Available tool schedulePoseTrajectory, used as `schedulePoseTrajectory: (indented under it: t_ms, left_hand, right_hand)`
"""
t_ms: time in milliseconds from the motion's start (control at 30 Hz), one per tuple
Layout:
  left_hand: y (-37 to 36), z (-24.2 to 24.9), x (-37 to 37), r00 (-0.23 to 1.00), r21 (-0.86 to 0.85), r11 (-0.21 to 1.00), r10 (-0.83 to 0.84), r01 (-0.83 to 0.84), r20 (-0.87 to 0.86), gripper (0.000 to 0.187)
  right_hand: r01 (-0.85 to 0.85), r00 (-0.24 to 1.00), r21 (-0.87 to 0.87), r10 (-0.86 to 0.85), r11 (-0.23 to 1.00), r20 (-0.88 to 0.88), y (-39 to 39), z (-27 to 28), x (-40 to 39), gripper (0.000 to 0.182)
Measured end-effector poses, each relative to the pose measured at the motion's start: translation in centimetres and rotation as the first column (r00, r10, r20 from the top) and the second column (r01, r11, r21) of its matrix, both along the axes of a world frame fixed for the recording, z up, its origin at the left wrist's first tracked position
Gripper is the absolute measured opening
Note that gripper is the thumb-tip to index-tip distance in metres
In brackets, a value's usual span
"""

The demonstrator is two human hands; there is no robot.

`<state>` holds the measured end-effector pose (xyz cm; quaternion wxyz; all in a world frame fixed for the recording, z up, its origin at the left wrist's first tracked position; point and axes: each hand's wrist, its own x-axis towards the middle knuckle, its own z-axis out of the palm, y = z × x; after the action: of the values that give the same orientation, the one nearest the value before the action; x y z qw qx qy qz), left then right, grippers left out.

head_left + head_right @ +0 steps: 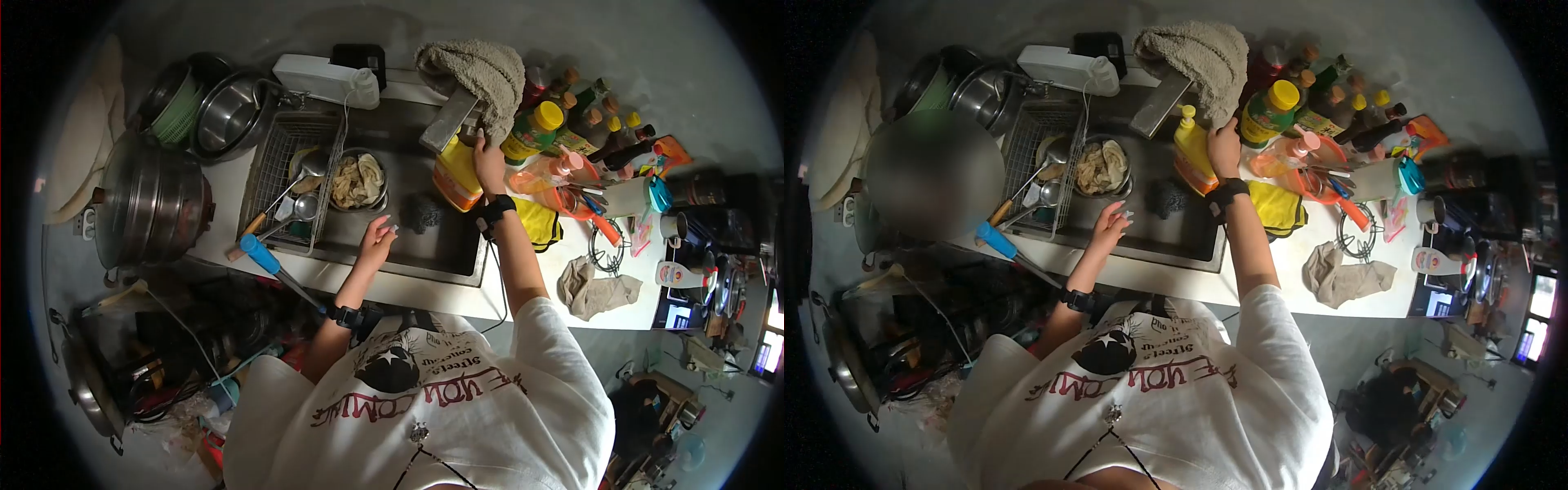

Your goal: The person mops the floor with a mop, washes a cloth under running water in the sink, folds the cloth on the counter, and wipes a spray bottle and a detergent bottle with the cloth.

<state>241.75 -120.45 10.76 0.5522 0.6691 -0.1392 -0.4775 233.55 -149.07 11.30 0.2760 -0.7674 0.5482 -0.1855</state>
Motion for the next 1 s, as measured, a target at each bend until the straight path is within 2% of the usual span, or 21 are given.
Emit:
schedulePoseTrajectory:
  t_ms: [67,133,233,333,400,467,533,567,600,667,733,800,833,933,1000]
  left_hand:
    - [0.1,0.3,0.1,1.000,0.092,0.996,0.001,0.000,-0.011,0.041]
    - [0.2,0.1,0.2,0.999,0.096,0.995,-0.010,0.013,-0.032,0.041]
    - [0.4,-0.8,0.5,0.997,0.093,0.994,-0.047,0.052,-0.055,0.040]
    - [0.2,-0.7,0.5,0.995,0.089,0.992,-0.086,0.091,-0.057,0.040]
    - [-0.2,-0.6,0.4,0.987,0.083,0.994,-0.055,0.068,-0.154,0.040]
    - [-0.9,-0.8,0.4,0.976,0.090,0.993,-0.062,0.082,-0.210,0.045]
    - [-1.6,-1.9,0.0,0.922,0.068,0.998,0.030,-0.003,-0.385,0.055]
    - [-1.9,-3.2,-0.1,0.871,0.064,0.997,0.064,-0.038,-0.486,0.067]
    - [-2.3,-4.0,-0.3,0.871,0.063,0.997,0.061,-0.035,-0.488,0.067]
    - [-3.1,-5.3,-0.5,0.778,0.158,0.975,0.220,-0.156,-0.589,0.071]
    - [-3.3,-5.0,-0.4,0.773,0.147,0.976,0.215,-0.158,-0.596,0.073]
    - [-3.6,-4.5,-0.7,0.810,0.156,0.965,0.263,-0.212,-0.524,0.073]
    - [-3.5,-4.4,-0.6,0.809,0.158,0.964,0.265,-0.213,-0.524,0.073]
    - [-3.3,-4.3,-0.1,0.798,0.090,0.985,0.175,-0.151,-0.576,0.072]
    - [-2.8,-4.5,0.2,0.887,0.031,1.000,0.019,-0.006,-0.462,0.070]
  right_hand:
    - [0.009,1.000,0.018,-0.009,1.000,-0.008,0.1,-0.1,0.0,0.049]
    - [0.016,1.000,0.043,-0.015,0.999,-0.016,0.3,-0.3,0.1,0.047]
    - [0.023,1.000,-0.013,-0.023,1.000,0.016,1.3,0.4,0.0,0.044]
    - [-0.059,0.980,-0.088,0.075,0.994,0.183,4.6,2.3,0.3,0.047]
    - [-0.141,0.986,-0.004,0.141,0.990,0.090,6.6,3.2,0.6,0.048]
    - [-0.227,0.974,-0.054,0.226,0.972,-0.024,7.6,2.8,1.1,0.045]
    - [-0.287,0.956,-0.062,0.281,0.956,-0.082,8.3,2.9,1.5,0.041]
    - [-0.290,0.954,-0.076,0.282,0.954,-0.096,8.3,2.2,1.6,0.039]
    - [-0.287,0.955,-0.077,0.280,0.955,-0.098,8.5,1.3,1.6,0.039]
    - [-0.259,0.962,-0.030,0.256,0.965,-0.094,8.8,0.0,1.9,0.037]
    - [-0.266,0.962,-0.002,0.265,0.964,-0.063,9.6,0.3,2.3,0.037]
    - [-0.265,0.964,0.049,0.266,0.963,-0.008,10.3,0.4,2.8,0.039]
    - [-0.276,0.961,0.113,0.277,0.955,0.002,10.4,0.7,3.0,0.041]
    - [-0.269,0.962,0.148,0.272,0.952,-0.005,10.2,-0.2,3.9,0.038]
    - [-0.189,0.980,0.380,0.196,0.905,0.020,9.8,0.1,4.5,0.042]
